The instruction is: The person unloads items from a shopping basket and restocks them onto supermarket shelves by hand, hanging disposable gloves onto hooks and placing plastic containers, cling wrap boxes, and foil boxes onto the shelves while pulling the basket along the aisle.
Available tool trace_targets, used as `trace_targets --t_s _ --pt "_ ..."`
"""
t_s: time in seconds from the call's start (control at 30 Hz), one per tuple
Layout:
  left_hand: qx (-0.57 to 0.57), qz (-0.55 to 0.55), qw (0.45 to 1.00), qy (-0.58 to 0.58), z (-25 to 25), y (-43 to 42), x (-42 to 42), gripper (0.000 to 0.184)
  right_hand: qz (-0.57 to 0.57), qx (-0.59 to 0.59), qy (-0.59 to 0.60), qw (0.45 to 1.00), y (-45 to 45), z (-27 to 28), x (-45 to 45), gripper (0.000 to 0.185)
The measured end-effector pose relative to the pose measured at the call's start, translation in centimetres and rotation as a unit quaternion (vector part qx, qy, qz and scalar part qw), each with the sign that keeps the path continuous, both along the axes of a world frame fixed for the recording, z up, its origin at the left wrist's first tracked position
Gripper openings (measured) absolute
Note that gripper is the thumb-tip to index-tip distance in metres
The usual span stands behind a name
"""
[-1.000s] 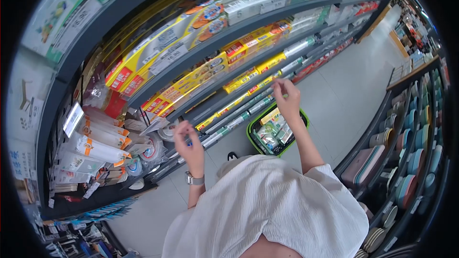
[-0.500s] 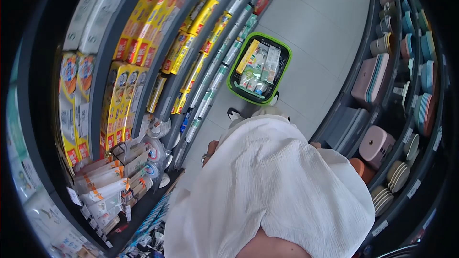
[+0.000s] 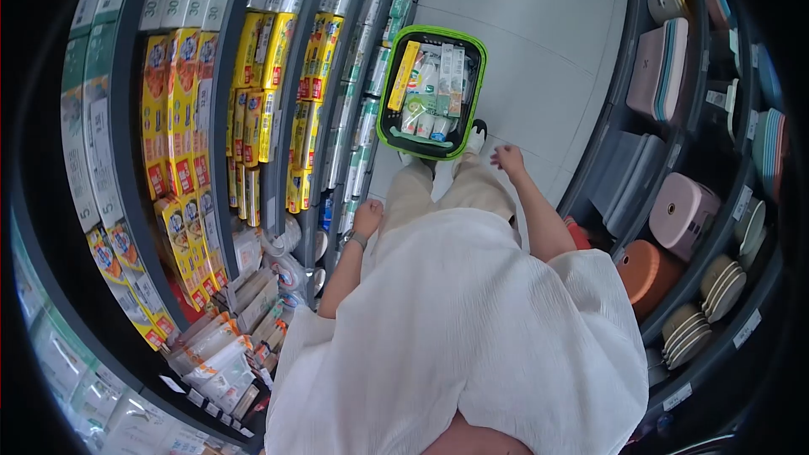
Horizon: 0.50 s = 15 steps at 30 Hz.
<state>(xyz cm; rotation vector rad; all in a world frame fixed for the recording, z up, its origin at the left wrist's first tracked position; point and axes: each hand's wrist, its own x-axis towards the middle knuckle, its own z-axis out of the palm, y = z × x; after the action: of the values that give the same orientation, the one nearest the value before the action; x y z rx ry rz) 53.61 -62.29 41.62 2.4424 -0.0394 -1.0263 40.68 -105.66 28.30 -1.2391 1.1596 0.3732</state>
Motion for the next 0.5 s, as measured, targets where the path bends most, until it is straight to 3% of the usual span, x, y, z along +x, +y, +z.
trace_targets --t_s 0.07,0.13,0.23,0.5 --pt "-0.034 0.018 0.999 0.035 -1.4 -1.3 2.0 0.024 -0.022 -0.003 -0.045 0.999 0.7 0.5 3.8 0.027" --pt "0.006 -0.092 0.995 0.046 -1.9 -3.4 4.2 0.026 -0.009 -0.018 -0.042 0.999 1.8 -0.8 6.4 0.028" --pt "-0.002 -0.169 0.984 0.054 -2.3 -7.1 7.4 0.023 0.021 -0.045 -0.031 0.998 4.5 -1.8 8.6 0.028" --pt "-0.008 -0.199 0.979 0.052 -14.1 -11.5 14.0 0.027 0.051 -0.013 0.030 0.998 14.2 -7.5 10.5 0.021"
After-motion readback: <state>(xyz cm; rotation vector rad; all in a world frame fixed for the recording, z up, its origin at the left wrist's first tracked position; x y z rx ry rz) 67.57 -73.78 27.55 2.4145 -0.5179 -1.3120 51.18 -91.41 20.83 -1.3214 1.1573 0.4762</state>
